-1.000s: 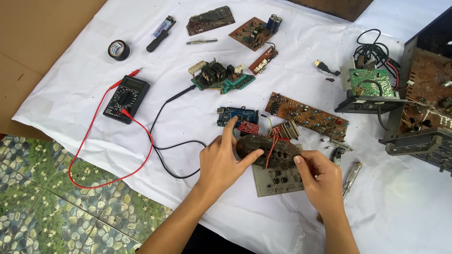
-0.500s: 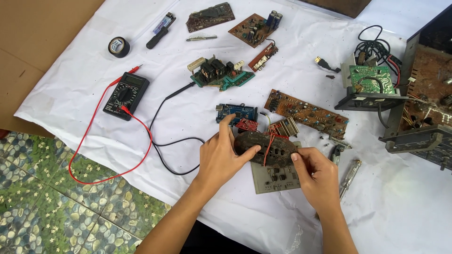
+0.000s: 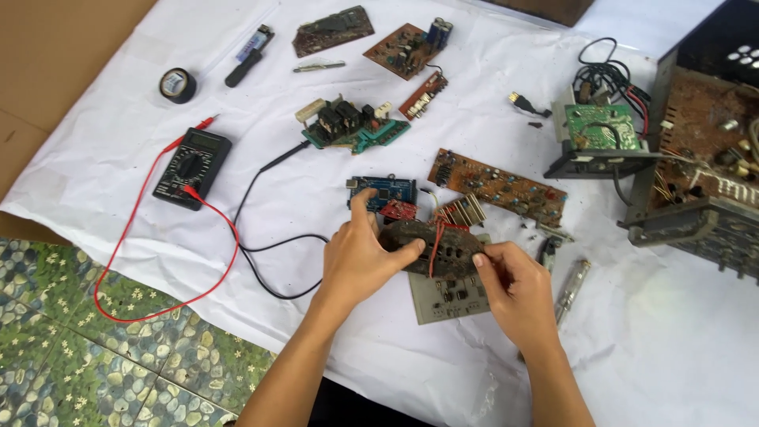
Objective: Reassembling various circuit boards and electronic components into a chassis, connecting wires and using a screwdriver.
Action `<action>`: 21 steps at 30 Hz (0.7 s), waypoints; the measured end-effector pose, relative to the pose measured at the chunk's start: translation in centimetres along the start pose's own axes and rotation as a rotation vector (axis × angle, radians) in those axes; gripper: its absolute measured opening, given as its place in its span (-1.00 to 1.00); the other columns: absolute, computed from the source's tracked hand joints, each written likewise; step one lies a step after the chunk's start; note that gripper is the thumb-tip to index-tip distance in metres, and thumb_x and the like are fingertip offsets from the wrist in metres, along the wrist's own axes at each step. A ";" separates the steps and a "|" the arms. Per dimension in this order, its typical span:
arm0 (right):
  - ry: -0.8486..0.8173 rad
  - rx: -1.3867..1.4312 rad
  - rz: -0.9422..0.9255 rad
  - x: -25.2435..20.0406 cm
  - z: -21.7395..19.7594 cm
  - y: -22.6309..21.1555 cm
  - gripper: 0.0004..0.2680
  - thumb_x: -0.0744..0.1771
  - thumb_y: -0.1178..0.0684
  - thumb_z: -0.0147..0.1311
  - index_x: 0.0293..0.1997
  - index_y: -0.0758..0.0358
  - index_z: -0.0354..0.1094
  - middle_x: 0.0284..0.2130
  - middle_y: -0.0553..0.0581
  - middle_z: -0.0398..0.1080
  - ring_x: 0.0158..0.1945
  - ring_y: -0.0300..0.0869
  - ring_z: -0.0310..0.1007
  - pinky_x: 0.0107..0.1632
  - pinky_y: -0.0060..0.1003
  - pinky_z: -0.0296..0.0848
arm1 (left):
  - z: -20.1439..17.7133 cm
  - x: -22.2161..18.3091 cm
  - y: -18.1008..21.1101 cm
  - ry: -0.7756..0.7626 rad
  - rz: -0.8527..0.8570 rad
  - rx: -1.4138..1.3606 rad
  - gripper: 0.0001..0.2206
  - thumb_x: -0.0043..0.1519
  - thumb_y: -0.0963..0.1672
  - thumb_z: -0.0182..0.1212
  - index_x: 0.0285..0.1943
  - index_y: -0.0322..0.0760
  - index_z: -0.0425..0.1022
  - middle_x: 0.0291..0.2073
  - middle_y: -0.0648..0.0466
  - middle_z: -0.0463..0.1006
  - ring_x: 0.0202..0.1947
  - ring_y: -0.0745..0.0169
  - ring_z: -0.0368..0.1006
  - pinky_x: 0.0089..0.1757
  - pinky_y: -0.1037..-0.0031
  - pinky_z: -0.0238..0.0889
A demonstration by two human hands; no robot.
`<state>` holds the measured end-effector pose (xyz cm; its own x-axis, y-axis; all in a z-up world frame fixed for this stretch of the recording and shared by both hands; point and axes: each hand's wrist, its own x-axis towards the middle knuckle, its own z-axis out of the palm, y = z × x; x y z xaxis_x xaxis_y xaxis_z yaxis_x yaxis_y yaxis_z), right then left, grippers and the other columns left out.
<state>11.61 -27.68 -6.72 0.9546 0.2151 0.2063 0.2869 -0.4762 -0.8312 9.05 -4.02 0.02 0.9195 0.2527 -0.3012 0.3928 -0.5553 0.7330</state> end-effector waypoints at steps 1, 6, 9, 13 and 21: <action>-0.005 -0.004 -0.002 -0.2 -0.1 0.1 -0.91 0.36 0.20 0.14 -0.34 0.32 0.48 -0.79 0.18 0.30 -0.75 -0.17 0.19 -0.62 -0.35 0.21 | 0.1 0.0 0.0 -0.016 -0.040 0.009 -0.04 -0.07 0.11 0.40 0.49 -0.27 0.03 -0.42 0.03 0.56 -0.20 -0.20 0.59 -0.09 0.07 0.38; 0.004 -0.022 0.013 -0.2 0.0 -0.3 -0.93 0.36 0.22 0.14 -0.32 0.34 0.47 -0.74 0.22 0.34 -0.72 -0.15 0.24 -0.59 -0.32 0.23 | -0.1 -0.7 1.3 -0.002 -0.044 0.009 -0.07 -0.04 0.09 0.41 0.50 -0.32 0.06 -0.37 -0.07 0.61 -0.18 -0.23 0.59 -0.06 0.06 0.37; -0.012 -0.016 0.023 0.1 -0.7 -1.8 -0.97 0.34 0.23 0.17 -0.27 0.34 0.49 -0.66 0.24 0.43 -0.68 -0.15 0.28 -0.57 -0.30 0.28 | -0.1 -1.1 1.1 0.038 0.000 0.012 -0.07 0.02 0.04 0.40 0.52 -0.41 0.00 -0.38 -0.10 0.61 -0.27 -0.17 0.58 -0.13 0.11 0.38; 0.180 -0.135 0.008 0.1 -3.6 -0.7 -0.94 0.37 0.22 0.17 -0.10 0.32 0.49 -0.49 0.28 0.46 -0.60 -0.02 0.37 -0.46 -0.17 0.37 | -0.3 -2.2 -0.7 0.079 0.109 -0.060 -0.11 0.11 0.01 0.39 0.51 -0.52 -0.05 -0.25 -0.16 0.63 -0.35 -0.16 0.58 -0.28 0.11 0.40; 0.110 -0.396 0.233 -0.3 -5.5 -0.3 -0.86 0.43 0.01 0.11 -0.16 0.27 0.43 -0.35 0.01 0.49 -0.45 -0.13 0.32 -0.25 -0.18 0.35 | 0.8 -1.3 -6.3 0.013 0.153 -0.367 -0.72 0.26 -0.08 0.21 0.14 -0.15 0.44 -0.16 0.14 0.62 -0.52 0.39 0.32 -0.42 0.51 0.24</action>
<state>11.70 -32.30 -3.68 0.9939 -0.0176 0.1088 0.0522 -0.7940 -0.6057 5.36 -1.48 -4.71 0.9657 0.2003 -0.1652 0.2162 -0.2681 0.9388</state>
